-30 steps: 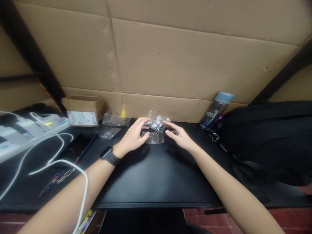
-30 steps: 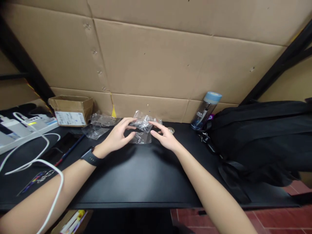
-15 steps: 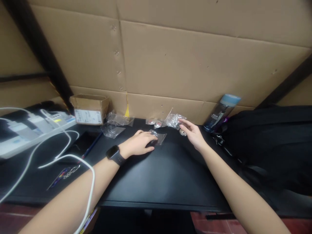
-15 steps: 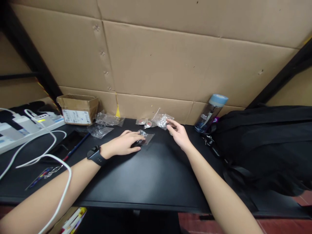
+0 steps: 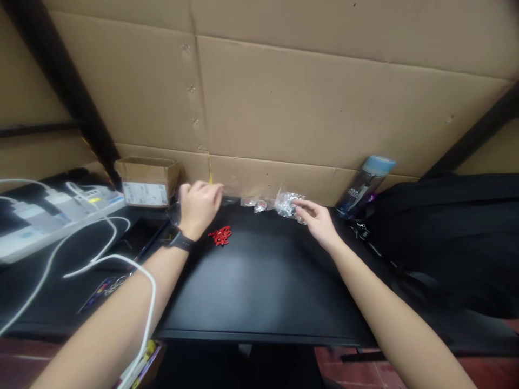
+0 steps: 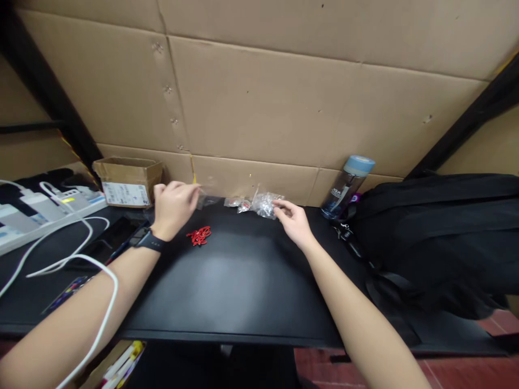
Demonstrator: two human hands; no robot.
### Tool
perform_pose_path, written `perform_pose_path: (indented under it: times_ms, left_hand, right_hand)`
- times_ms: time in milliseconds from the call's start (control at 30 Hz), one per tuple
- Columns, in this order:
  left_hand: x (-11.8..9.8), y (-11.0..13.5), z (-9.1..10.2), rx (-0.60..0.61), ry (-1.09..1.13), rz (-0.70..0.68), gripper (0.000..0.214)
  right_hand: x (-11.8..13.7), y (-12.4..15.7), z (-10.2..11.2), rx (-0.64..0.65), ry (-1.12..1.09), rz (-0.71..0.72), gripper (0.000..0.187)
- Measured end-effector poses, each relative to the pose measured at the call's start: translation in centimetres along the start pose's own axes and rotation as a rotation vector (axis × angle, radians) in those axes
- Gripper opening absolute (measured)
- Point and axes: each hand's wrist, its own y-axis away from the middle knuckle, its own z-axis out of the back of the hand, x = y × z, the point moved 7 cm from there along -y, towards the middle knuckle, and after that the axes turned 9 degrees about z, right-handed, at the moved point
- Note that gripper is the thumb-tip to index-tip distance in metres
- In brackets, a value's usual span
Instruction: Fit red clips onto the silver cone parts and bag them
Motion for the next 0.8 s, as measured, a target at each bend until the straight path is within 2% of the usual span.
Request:
perform_pose_path:
  times_ms: [67,133,267,333,400,467,533,700,800]
  left_hand:
    - [2.3,-0.3,0.1,-0.061,-0.028,0.086,0.03]
    - [3.4,-0.1,-0.7,-0.031,-0.041,0.105,0.029]
    - [2.8,0.7,-3.0,0.129,-0.101,0.059,0.03]
    - [2.1,0.9,-3.2,0.149,-0.112,0.053,0.029]
    - [1.2,0.8,-2.6,0.13,-0.084,0.061,0.031]
    - [-0.2,0.8,-1.8,0.142,-0.003,0.024,0.033]
    - [-2.6,1.3,-1.2,0.23,0.128,-0.105,0.033]
    - [-9.6,4.6,-0.4,0.477,0.347,-0.451,0.038]
    - [-11.8,6.3,-0.7,0.568,0.372,-0.554,0.039]
  right_hand:
    - [-0.1,0.5,-1.7,0.126,0.059,-0.008,0.035]
    - [-0.1,1.1,-3.5,0.266,0.154,-0.004,0.034]
    - [0.5,2.0,-5.6,0.42,0.333,0.082,0.034]
    - [1.2,2.2,-5.8,0.455,0.39,0.184,0.028]
    - [1.7,2.3,-5.8,0.477,0.42,0.278,0.025]
    - [1.9,2.3,-5.4,0.478,0.444,0.326,0.024]
    - [1.7,2.4,-5.2,0.48,0.475,0.342,0.023]
    - [1.0,2.8,-5.6,0.522,0.552,0.333,0.029]
    - [0.4,2.8,-5.6,0.51,0.602,0.292,0.032]
